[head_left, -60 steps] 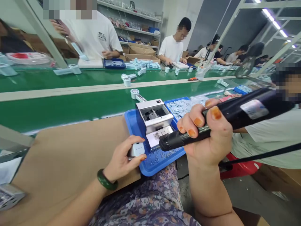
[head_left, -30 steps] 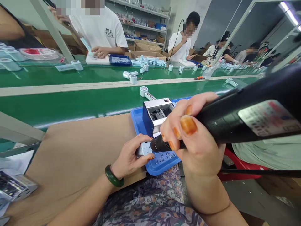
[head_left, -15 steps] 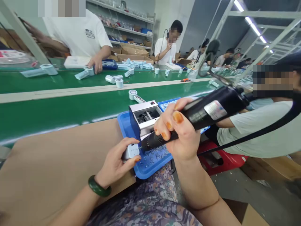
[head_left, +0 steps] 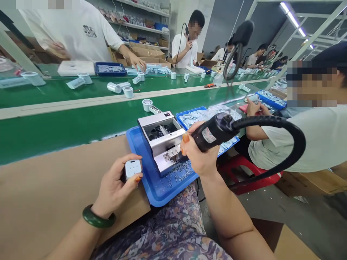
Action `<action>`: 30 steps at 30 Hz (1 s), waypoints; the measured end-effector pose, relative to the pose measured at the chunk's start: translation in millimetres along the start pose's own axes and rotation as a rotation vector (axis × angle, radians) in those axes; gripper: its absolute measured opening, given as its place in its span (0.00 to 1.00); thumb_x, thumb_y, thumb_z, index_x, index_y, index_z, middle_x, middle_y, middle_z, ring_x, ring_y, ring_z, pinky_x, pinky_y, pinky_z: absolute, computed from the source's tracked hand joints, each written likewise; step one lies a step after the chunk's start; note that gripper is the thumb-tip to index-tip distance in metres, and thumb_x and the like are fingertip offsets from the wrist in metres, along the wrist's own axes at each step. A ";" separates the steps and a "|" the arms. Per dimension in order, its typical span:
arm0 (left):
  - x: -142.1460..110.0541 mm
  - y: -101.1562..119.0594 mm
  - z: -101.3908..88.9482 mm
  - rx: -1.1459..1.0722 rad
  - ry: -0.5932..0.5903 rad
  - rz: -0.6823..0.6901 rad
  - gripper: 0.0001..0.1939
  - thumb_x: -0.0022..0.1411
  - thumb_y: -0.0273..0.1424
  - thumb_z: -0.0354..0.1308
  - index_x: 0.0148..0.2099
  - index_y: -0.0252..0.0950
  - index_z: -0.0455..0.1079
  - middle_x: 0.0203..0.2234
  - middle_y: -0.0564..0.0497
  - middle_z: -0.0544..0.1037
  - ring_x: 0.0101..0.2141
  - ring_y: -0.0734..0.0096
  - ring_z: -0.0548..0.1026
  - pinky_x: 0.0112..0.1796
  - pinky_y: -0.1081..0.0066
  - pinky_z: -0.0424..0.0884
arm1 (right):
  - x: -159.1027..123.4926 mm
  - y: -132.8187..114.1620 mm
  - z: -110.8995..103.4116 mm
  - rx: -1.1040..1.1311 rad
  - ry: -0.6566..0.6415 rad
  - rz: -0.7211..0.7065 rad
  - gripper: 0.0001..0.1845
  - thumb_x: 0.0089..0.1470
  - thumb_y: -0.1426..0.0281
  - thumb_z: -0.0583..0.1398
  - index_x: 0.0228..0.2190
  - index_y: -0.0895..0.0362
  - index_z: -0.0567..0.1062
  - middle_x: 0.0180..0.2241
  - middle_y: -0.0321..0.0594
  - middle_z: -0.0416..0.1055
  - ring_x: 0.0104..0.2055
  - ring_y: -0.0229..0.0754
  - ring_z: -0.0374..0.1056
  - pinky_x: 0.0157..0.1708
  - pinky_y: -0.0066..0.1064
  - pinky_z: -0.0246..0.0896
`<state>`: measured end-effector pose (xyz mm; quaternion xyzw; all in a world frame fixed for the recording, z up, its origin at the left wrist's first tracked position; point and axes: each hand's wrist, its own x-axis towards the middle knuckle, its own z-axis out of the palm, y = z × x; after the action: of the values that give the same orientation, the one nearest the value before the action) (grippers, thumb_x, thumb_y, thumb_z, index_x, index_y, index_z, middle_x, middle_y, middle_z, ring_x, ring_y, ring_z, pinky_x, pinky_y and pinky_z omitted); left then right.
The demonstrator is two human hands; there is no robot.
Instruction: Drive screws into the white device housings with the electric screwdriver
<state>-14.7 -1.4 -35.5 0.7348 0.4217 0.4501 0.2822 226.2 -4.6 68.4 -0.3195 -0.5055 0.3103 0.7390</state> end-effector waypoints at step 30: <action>0.5 0.3 11.2 0.070 -0.042 0.147 0.17 0.71 0.44 0.60 0.55 0.40 0.74 0.38 0.49 0.82 0.30 0.66 0.78 0.32 0.71 0.74 | 5.7 -19.9 -3.1 0.067 0.053 -0.119 0.13 0.57 0.64 0.70 0.35 0.51 0.70 0.21 0.22 0.66 0.16 0.30 0.62 0.21 0.26 0.64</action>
<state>-4.5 -1.5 -39.9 0.7824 0.3762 0.4392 0.2312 233.5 -12.7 86.3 -0.2720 -0.4935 0.2738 0.7794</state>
